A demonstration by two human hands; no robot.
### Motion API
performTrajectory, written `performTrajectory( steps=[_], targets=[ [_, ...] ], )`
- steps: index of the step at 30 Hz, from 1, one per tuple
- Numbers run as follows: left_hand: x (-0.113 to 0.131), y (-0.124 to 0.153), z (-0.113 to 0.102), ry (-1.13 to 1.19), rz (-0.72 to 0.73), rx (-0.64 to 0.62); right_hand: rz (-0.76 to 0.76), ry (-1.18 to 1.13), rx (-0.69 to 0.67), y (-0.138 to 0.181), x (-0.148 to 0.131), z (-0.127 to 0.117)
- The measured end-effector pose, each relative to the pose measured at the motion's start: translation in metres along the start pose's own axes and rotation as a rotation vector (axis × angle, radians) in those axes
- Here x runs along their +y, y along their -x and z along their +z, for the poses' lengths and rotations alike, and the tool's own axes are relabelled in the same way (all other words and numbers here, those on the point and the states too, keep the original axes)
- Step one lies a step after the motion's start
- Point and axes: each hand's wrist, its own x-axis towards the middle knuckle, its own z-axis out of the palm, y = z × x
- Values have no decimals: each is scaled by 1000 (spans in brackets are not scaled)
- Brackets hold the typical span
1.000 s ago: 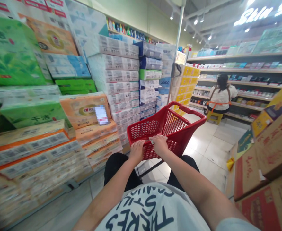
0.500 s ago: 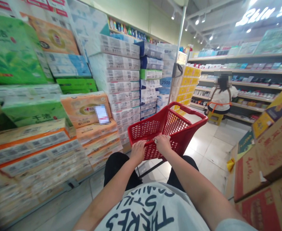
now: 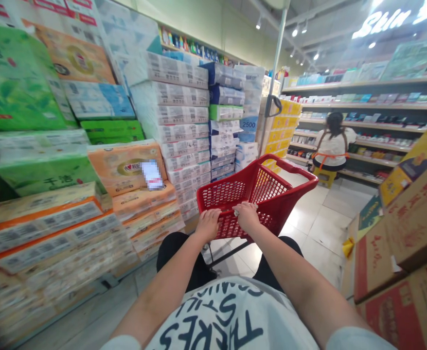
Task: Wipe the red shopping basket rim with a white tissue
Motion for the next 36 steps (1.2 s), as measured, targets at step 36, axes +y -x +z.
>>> performTrajectory(
  steps=[36],
  targets=[
    [1,9,-21,38,-137,49,5,71,-98,-5,13,-35]
  ],
)
